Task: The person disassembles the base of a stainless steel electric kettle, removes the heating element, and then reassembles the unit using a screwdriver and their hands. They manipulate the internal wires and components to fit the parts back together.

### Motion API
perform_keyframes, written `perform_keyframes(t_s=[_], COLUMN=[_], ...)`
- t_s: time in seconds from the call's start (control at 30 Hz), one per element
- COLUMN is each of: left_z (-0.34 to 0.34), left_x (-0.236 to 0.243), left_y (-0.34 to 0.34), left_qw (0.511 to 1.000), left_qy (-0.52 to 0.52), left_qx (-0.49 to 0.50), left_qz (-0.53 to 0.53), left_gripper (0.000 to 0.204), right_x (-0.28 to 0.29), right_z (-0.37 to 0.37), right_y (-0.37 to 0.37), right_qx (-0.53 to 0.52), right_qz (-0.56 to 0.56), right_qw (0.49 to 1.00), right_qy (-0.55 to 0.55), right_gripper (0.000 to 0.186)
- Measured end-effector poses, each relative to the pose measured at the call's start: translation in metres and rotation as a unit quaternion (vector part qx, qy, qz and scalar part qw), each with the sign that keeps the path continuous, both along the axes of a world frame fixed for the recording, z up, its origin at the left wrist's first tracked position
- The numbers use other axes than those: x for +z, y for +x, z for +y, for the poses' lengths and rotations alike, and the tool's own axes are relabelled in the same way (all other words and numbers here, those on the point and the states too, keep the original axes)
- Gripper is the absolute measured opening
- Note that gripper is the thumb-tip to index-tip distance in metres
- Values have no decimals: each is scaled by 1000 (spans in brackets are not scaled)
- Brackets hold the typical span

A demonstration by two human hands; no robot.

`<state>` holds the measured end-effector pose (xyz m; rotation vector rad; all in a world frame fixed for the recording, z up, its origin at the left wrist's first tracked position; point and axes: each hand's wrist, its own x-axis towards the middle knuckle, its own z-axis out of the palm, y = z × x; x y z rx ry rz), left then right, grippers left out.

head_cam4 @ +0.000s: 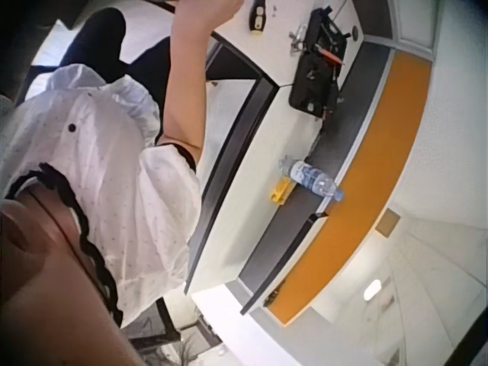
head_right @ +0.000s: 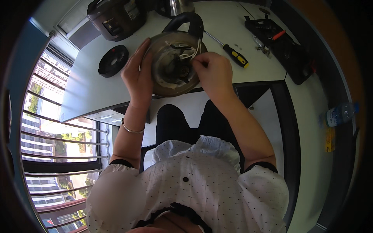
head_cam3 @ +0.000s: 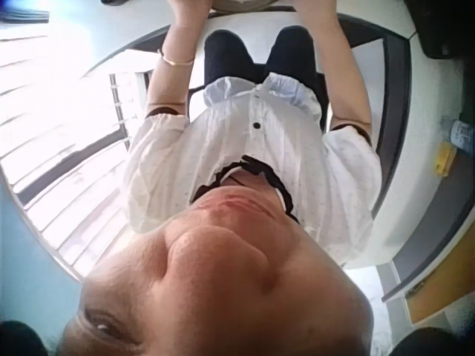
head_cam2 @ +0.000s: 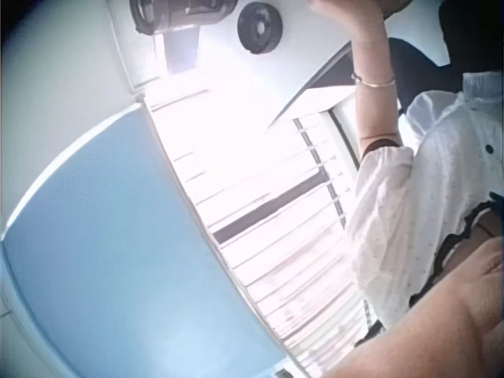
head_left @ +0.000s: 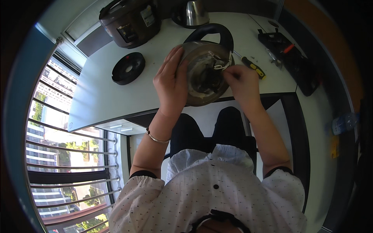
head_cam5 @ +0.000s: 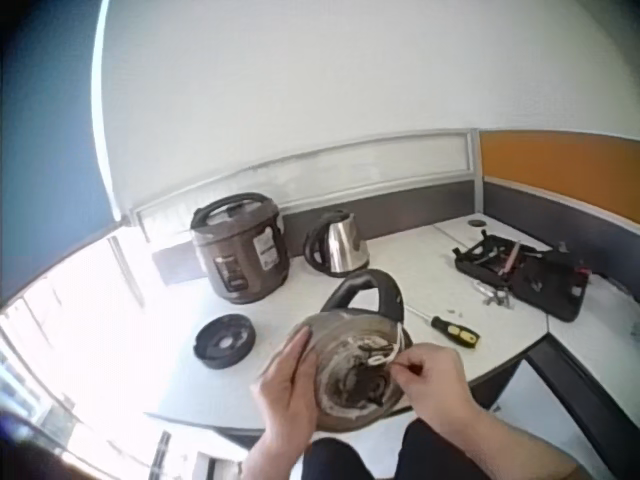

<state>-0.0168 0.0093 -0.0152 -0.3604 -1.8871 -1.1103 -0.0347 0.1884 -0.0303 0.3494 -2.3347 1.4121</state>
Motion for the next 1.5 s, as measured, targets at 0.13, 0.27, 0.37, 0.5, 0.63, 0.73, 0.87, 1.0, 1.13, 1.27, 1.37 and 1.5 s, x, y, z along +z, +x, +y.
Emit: perform_keyframes(t_s=[0.13,0.27,0.37,0.5,0.63,0.73,0.87,1.0,1.13,1.27,1.37,1.5], left_z=[1,0,-1,0,-2,-3,-1,0,-1,-1,-5,-7], left_x=[-2,-1,0,0,-1,-1,0,-1,-2,0,-1,0], left_y=[-1,-1,0,-2,-3,-4,-3,-3,-3,0,-2,-1], left_qw=[1000,1000,1000,1000,1000,1000,1000,1000,1000,999,999,998], left_qy=[-14,2,8,12,8,7,5,2,-10,-3,14,11], left_qx=[9,2,1,-1,-3,-8,-12,-17,-16,-4,-8,-9], left_qz=[5,6,-2,-4,-3,-14,-21,-14,-7,-43,-50,-59], left_gripper=[24,25,24,23,23,24,24,25,25,25,26,27], right_x=[-3,1,0,2,4,5,0,-3,-6,-4,0,2], right_z=[-2,-4,-3,2,3,0,1,3,8,8,7,2], right_y=[2,3,0,-5,-7,-3,-2,-3,-7,-9,-8,-4], right_qx=[-5,7,21,43,47,32,20,34,63,80,76,44], right_qz=[25,38,88,122,147,114,87,106,117,134,165,181], right_qw=[1000,999,995,989,983,990,995,993,991,986,979,974], right_qy=[0,37,28,72,96,73,45,42,37,56,87,128], right_gripper=[9,6,3,2,3,3,4,4,4,4,4,4])
